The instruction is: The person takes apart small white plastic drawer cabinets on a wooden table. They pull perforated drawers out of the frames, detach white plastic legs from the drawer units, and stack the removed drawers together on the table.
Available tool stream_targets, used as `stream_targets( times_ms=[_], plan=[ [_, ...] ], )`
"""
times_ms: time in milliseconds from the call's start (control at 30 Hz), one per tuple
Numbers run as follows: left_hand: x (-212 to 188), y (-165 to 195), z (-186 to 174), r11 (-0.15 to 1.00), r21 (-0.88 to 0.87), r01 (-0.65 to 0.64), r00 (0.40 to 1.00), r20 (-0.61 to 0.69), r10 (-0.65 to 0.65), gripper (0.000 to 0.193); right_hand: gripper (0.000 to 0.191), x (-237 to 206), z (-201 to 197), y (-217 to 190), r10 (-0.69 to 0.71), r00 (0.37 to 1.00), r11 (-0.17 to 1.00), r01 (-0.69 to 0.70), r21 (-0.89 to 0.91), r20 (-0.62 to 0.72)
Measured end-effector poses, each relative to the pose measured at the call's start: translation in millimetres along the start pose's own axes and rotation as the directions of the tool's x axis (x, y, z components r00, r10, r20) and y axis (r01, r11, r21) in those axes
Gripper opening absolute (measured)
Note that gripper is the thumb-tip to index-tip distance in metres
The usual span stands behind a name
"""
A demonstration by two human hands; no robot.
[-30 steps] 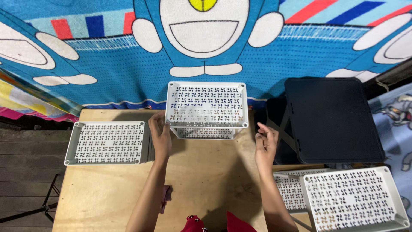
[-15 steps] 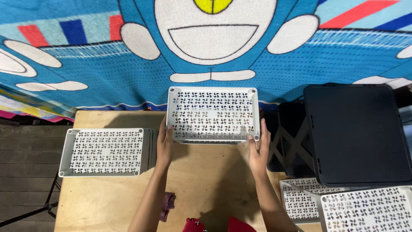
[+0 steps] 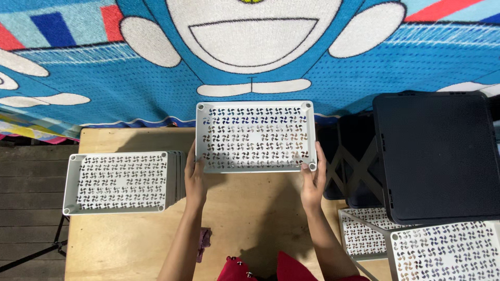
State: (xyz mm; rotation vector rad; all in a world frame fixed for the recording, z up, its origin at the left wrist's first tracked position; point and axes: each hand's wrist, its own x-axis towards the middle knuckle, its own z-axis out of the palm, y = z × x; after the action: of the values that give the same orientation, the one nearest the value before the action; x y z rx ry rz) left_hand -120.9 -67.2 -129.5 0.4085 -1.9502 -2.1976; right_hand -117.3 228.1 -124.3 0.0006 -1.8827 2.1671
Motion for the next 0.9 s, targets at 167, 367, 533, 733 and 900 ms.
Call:
stream_targets(
  times_ms=[167, 367, 533, 733, 900],
  plan=[
    [-17, 4, -4, 1.0, -0.013, 0.008, 1.0, -0.012, -0.008, 0.054, 0.057, -17, -3, -10, -0.034, 0.999, 0.999, 0.033, -0.028, -0.024],
    [-50, 21, -6, 0.998, -0.012, 0.057, 0.997, -0.046, -0.057, 0.054, 0.057, -44, -11, -26, -0.013, 0.999, 1.0, 0.012, -0.015, -0.044],
    [-80, 36, -10, 0.996, 0.02, 0.087, 0.995, -0.058, -0.086, 0.056, 0.059, -72, -18, -38, 0.038, 0.998, 0.997, -0.035, 0.062, -0.043],
    [-125, 58, -13, 0.997, 0.081, 0.003, 0.999, -0.042, 0.0, 0.054, 0.06, -108, -29, -53, 0.06, 0.997, 0.998, -0.061, -0.019, -0.057],
    [-159, 74, -18, 0.924, 0.033, 0.381, 0.917, -0.146, -0.372, 0.057, 0.062, -134, -36, -64, 0.149, 0.987, 0.989, -0.148, 0.025, -0.051]
  ],
)
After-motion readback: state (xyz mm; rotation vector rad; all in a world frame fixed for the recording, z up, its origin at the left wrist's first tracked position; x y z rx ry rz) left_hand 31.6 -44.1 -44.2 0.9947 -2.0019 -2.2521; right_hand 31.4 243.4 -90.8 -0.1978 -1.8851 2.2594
